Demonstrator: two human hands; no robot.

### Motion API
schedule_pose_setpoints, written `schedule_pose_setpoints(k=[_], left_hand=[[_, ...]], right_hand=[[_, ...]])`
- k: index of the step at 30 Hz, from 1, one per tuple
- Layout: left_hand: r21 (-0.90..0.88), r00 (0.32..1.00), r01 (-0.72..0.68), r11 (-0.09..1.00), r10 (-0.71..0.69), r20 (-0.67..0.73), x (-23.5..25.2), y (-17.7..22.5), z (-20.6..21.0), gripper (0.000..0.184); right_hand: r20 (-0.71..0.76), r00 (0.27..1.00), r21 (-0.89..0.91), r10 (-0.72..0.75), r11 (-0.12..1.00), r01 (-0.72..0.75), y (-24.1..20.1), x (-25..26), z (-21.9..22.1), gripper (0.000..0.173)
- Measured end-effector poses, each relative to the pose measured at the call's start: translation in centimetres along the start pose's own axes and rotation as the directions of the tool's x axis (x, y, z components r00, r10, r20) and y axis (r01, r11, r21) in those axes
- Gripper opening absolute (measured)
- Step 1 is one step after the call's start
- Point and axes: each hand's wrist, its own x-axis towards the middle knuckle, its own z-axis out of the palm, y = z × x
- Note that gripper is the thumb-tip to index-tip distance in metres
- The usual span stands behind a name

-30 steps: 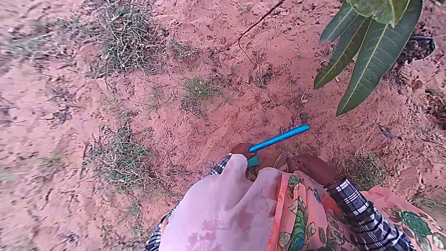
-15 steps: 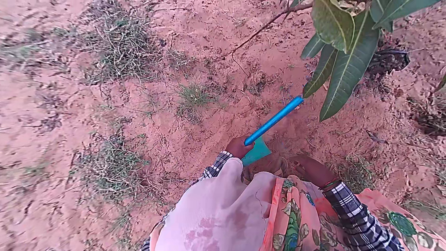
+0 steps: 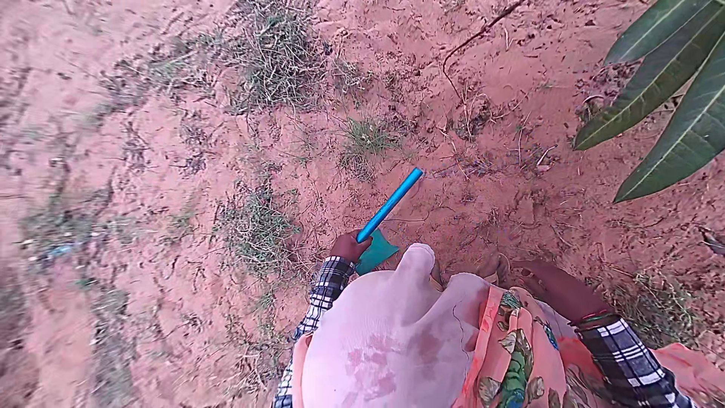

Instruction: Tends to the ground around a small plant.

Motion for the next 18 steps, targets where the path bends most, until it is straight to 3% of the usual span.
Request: schedule_pose_setpoints(k=[3, 7, 13, 18], left_hand=[[-0.107, 0.992, 0.025, 0.994, -0.038, -0.12, 2.0, 0.6, 4.3, 0.045], [-0.193, 0.974, -0.053, 0.98, 0.009, -0.225, 4.4, 2.1, 8.5, 0.043], [-0.141, 0.975, -0.148, 0.979, 0.121, -0.186, 6.6, 5.3, 7.6, 0.04], [0.017, 0.914, -0.365, 0.931, 0.362, -0.183, 5.2, 11.3, 4.7, 0.032]], right_hand=[[0.025, 1.0, -0.011, 0.009, 1.0, -0.009, 0.1, 0.1, 0.4, 0.038], [0.053, 0.998, -0.023, 0.019, 1.0, -0.017, 0.5, 0.2, 0.7, 0.037], [0.128, 0.99, -0.045, 0.05, 0.998, -0.045, 0.7, 1.1, 1.7, 0.04], [0.127, 0.991, -0.063, 0.051, 0.997, -0.044, 0.6, 1.4, 1.5, 0.04]])
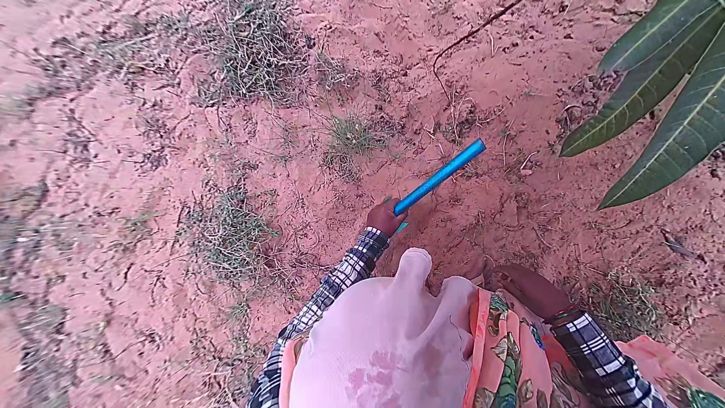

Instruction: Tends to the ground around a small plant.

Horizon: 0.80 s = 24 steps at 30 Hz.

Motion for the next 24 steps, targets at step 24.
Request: schedule_pose_setpoints(k=[24], left_hand=[[-0.003, 0.917, 0.4, 0.917, -0.399, 0.019, -6.8, -9.5, -2.0, 0.046]], right_hand=[[0.03, 0.999, -0.027, 0.024, 0.999, -0.024, -0.5, -0.7, 0.0, 0.041]])
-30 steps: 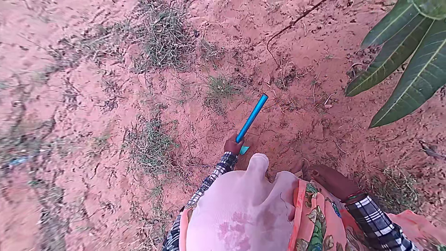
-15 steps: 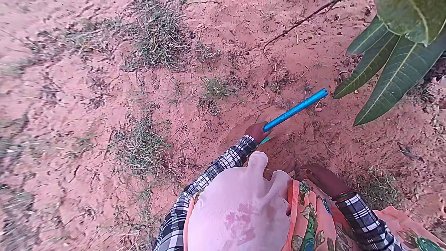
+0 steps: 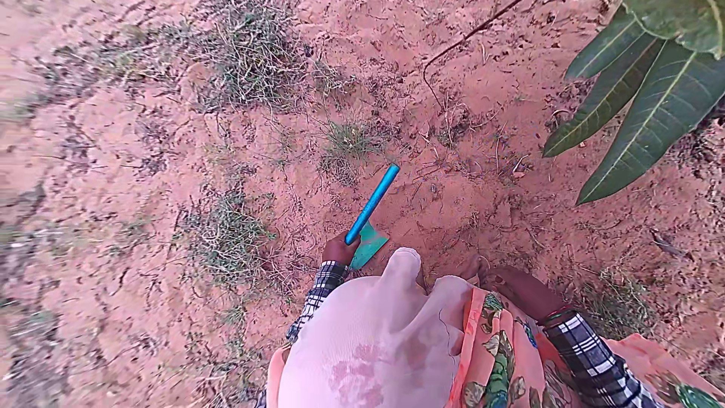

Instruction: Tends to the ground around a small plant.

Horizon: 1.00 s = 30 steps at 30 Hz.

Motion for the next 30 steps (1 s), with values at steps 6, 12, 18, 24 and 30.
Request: schedule_pose_setpoints(k=[6, 12, 18, 24, 30], left_hand=[[-0.519, 0.953, 0.014, 0.854, -0.169, -0.251, 4.0, 2.1, 5.9, 0.039], [-0.173, 0.985, -0.091, 0.981, 0.063, -0.162, 8.9, 8.2, 0.8, 0.047], [-0.171, 0.974, -0.187, 0.967, 0.16, -0.16, 10.9, 15.5, -4.6, 0.048], [0.115, 0.97, -0.244, 0.963, 0.239, 0.05, 11.2, 16.1, -4.3, 0.045], [0.028, 0.992, -0.12, 0.992, 0.121, -0.033, 5.6, 9.2, -3.0, 0.045]], right_hand=[[0.006, 1.0, 0.016, -0.001, 1.0, 0.001, -0.2, 0.3, 0.5, 0.041], [0.04, 0.999, 0.0, 0.006, 1.0, -0.006, -0.6, 0.7, 0.8, 0.04], [0.013, 1.0, -0.017, 0.006, 1.0, -0.005, -1.8, 0.9, 0.0, 0.039], [-0.075, 0.995, 0.008, -0.062, 0.998, 0.063, -3.1, 0.5, -0.6, 0.039], [-0.038, 0.999, 0.013, -0.019, 1.0, 0.019, -2.3, 0.2, -0.4, 0.039]])
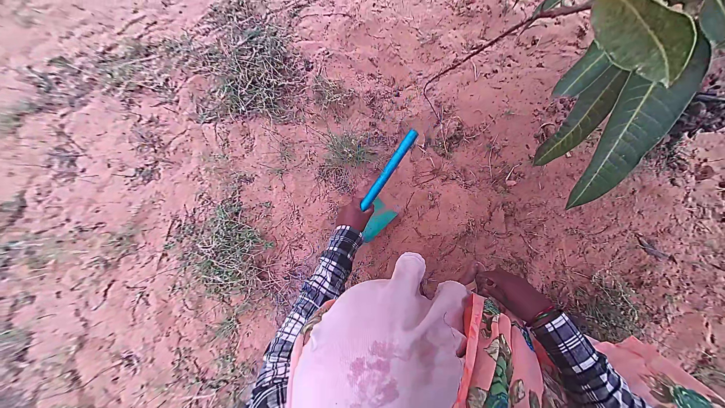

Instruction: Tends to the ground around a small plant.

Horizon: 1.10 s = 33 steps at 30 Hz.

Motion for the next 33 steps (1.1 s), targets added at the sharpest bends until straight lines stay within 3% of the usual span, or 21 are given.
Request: schedule_pose_setpoints(k=[7, 11, 15, 19, 21, 22, 24, 26, 27, 28, 29, 30, 32, 33], left_hand=[[-0.083, 0.97, 0.199, 0.976, -0.208, -0.124, -7.2, -7.6, -2.2, 0.041], [-0.066, 0.947, 0.276, 0.959, -0.283, -0.151, -6.4, -9.8, -2.2, 0.042], [-0.199, 0.924, 0.289, 0.937, -0.327, -0.2, -4.2, -9.6, 0.7, 0.044], [-0.173, 0.957, 0.232, 0.957, -0.256, -0.138, -4.6, -7.9, 0.9, 0.045], [-0.034, 0.993, 0.12, 0.992, -0.12, -0.017, -6.0, -6.4, 0.0, 0.045], [0.062, 0.996, 0.043, 0.997, -0.048, 0.079, -6.9, -5.4, -0.5, 0.045], [0.238, 0.957, -0.112, 0.965, 0.04, 0.288, -8.7, -2.7, -1.5, 0.046], [0.353, 0.888, -0.259, 0.899, 0.078, 0.454, -10.2, 0.9, -2.3, 0.044], [0.389, 0.848, -0.341, 0.856, 0.102, 0.52, -10.7, 2.6, -2.4, 0.042], [0.417, 0.812, -0.427, 0.802, 0.137, 0.568, -11.0, 3.8, -2.2, 0.039], [0.442, 0.785, -0.505, 0.742, 0.182, 0.592, -11.1, 4.4, -1.9, 0.035], [0.46, 0.763, -0.571, 0.68, 0.234, 0.602, -11.2, 4.8, -1.5, 0.032], [0.456, 0.725, -0.651, 0.607, 0.319, 0.611, -11.2, 5.7, -1.9, 0.032], [0.444, 0.708, -0.68, 0.583, 0.364, 0.605, -10.9, 6.0, -2.5, 0.032]], right_hand=[[0.007, 0.999, -0.007, -0.035, 0.999, 0.035, -0.3, 0.9, 0.3, 0.039], [0.038, 0.999, -0.019, -0.033, 0.999, 0.034, -0.6, 0.8, 0.5, 0.037], [0.031, 0.999, -0.017, -0.03, 0.999, 0.031, -0.4, 0.8, 0.5, 0.038], [0.029, 0.999, -0.014, -0.039, 0.999, 0.039, -0.7, 0.8, 0.5, 0.038], [-0.138, 0.983, 0.002, -0.12, 0.993, 0.122, -0.6, 0.3, 0.6, 0.033], [-0.282, 0.943, 0.006, -0.179, 0.982, 0.188, -0.6, 0.1, 1.0, 0.03], [-0.576, 0.774, -0.024, -0.265, 0.951, 0.308, -1.2, 0.2, 1.3, 0.027], [-0.744, 0.609, -0.075, -0.273, 0.941, 0.331, -2.5, 0.6, 0.8, 0.03], [-0.778, 0.567, -0.091, -0.27, 0.942, 0.324, -3.1, 0.7, 0.5, 0.034], [-0.772, 0.574, -0.102, -0.272, 0.945, 0.312, -3.7, 0.9, 0.2, 0.041], [-0.721, 0.637, -0.108, -0.273, 0.952, 0.286, -4.3, 1.0, 0.0, 0.053], [-0.611, 0.751, -0.1, -0.249, 0.966, 0.239, -5.1, 1.0, -0.1, 0.064], [-0.229, 0.969, -0.067, -0.09, 0.995, 0.077, -7.5, 1.2, -0.9, 0.067], [-0.069, 0.998, -0.083, 0.0, 0.997, -0.006, -8.7, 1.7, -1.1, 0.066]])
